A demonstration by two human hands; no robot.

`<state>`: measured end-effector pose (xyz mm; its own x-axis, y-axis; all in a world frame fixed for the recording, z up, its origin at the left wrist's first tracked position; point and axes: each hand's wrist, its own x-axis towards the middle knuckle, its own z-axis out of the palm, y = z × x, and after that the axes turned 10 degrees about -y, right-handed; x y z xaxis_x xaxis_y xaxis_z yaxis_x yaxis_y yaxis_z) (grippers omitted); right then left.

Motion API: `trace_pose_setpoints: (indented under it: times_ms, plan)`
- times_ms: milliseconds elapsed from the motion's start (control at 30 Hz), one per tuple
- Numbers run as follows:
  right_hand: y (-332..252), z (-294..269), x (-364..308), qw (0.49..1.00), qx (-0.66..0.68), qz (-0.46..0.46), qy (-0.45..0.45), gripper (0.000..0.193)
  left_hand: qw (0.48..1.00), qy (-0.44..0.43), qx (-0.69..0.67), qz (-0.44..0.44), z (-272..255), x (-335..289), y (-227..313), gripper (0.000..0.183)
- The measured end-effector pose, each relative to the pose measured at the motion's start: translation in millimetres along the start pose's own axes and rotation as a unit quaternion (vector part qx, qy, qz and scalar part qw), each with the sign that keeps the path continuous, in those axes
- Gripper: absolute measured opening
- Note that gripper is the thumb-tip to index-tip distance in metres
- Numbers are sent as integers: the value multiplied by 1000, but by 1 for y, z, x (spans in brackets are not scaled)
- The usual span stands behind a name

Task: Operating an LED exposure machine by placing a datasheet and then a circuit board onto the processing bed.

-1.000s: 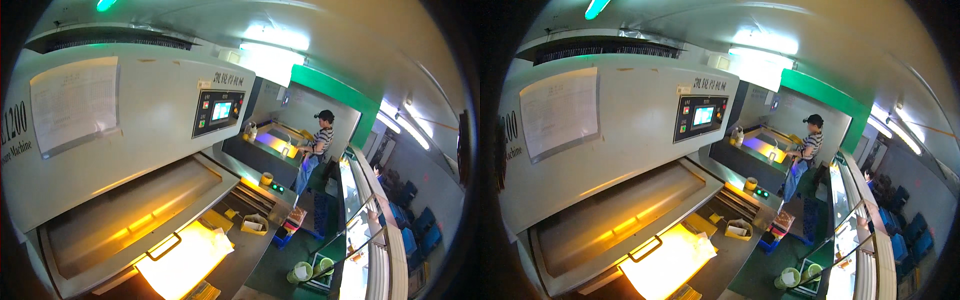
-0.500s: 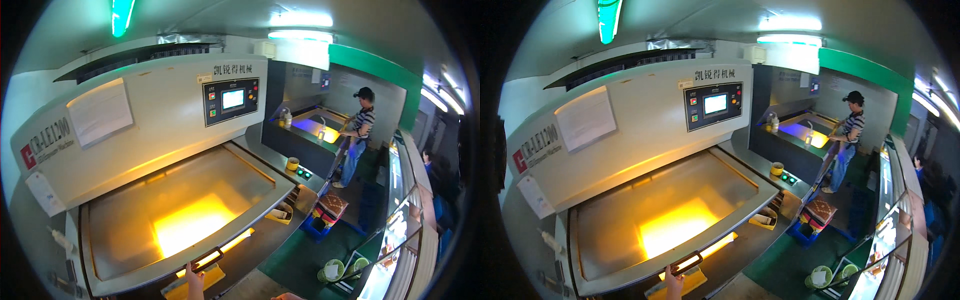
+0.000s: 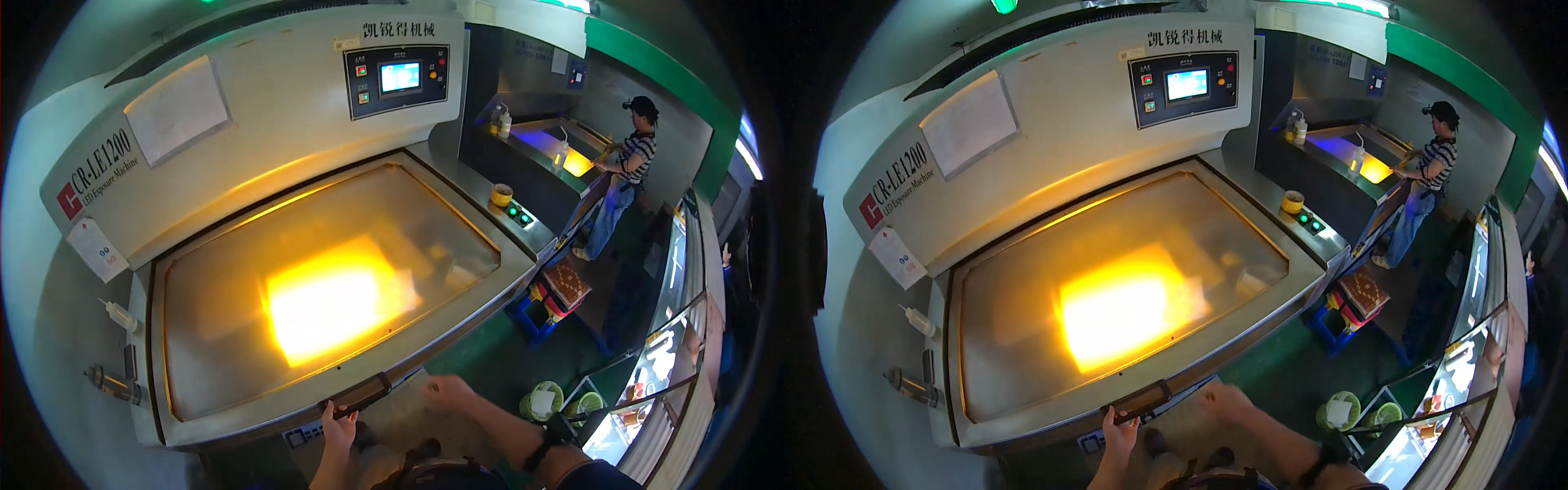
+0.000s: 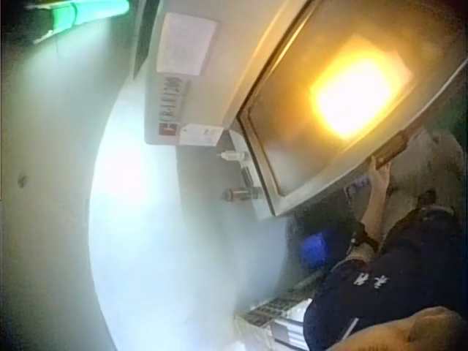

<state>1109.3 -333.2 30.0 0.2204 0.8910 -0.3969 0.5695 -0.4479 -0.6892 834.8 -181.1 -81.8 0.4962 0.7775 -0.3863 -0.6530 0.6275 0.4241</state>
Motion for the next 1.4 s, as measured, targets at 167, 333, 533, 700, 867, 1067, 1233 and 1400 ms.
trace_pose_setpoints:
  times_ms: [167, 333, 533, 700, 867, 1067, 1233, 1400]
  plan:
    - [-38, -56, 108, 993, -89, 30, 73, 36, 1000, -3, 12, -4, -2, -6, -10, 21]
    - [-43, -53, 180, 968, -221, 114, 21, 33, 992, -43, 110, -47, -12, -14, -4, 22]
    - [-57, -49, 212, 954, -234, 182, -41, 32, 926, -31, 315, -207, 2, -12, 39, 23]
    - [-41, -55, 214, 977, -146, 141, -71, 32, 879, -139, 400, -219, -7, 3, 55, 26]
    - [-27, -62, 198, 993, -77, 91, 25, 30, 852, -161, 449, -216, -10, 5, 56, 28]
    - [-57, -56, 204, 965, -223, 132, -40, 25, 864, -102, 443, -218, -1, 2, 59, 31]
    - [-56, -45, 210, 967, -217, 132, -38, 20, 858, -110, 451, -220, 6, 2, 62, 31]
    - [-31, -58, 185, 998, 6, 56, -3, 20, 872, -104, 412, -243, -21, 3, 49, 26]
